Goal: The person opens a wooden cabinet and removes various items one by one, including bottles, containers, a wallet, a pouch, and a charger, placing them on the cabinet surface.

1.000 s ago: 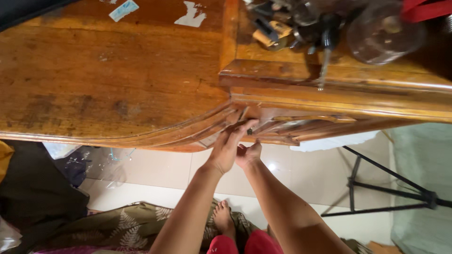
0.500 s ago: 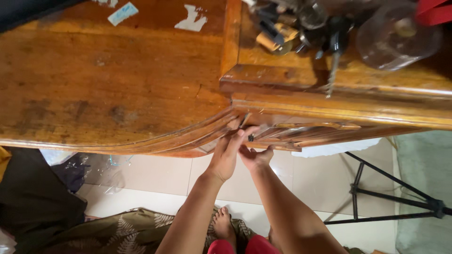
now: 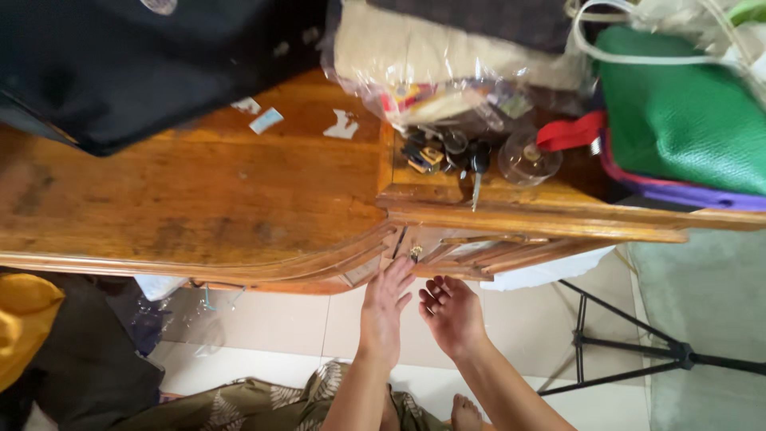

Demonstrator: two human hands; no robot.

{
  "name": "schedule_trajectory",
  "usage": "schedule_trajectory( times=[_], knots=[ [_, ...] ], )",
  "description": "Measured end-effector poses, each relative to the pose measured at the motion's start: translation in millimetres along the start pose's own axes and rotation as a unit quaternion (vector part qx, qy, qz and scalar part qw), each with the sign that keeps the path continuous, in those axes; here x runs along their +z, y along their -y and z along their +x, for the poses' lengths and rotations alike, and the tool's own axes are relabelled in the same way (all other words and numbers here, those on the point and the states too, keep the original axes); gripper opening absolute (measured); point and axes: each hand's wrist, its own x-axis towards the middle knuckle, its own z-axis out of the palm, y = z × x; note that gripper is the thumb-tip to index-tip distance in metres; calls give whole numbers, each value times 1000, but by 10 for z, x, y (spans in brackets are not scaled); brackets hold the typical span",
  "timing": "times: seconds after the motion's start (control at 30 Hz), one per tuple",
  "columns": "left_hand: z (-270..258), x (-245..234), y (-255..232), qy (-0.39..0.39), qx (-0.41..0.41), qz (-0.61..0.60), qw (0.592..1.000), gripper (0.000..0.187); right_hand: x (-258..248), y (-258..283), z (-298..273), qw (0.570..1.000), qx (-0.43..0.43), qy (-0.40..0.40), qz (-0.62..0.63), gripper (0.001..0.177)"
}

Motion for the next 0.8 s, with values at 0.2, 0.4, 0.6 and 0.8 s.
schedule_trajectory(
  times=[0.2, 0.4, 0.6, 0.8],
  knots=[
    [-428, 143, -362, 17, 48, -96, 994, 73, 757, 324, -849, 993, -59, 64, -73, 23],
    [-725, 310, -826, 64, 81, -132, 986, 74, 1251, 451, -1340, 983, -74, 155, -64, 23],
    [-954, 437, -1291, 54, 103, -126, 985, 76, 1545, 541, -1569, 971, -73, 223, -45, 38],
    [-1058, 581, -1606, 96, 152, -177, 968, 75, 1886, 749, -1748, 941, -68, 325, -71, 44]
  ],
)
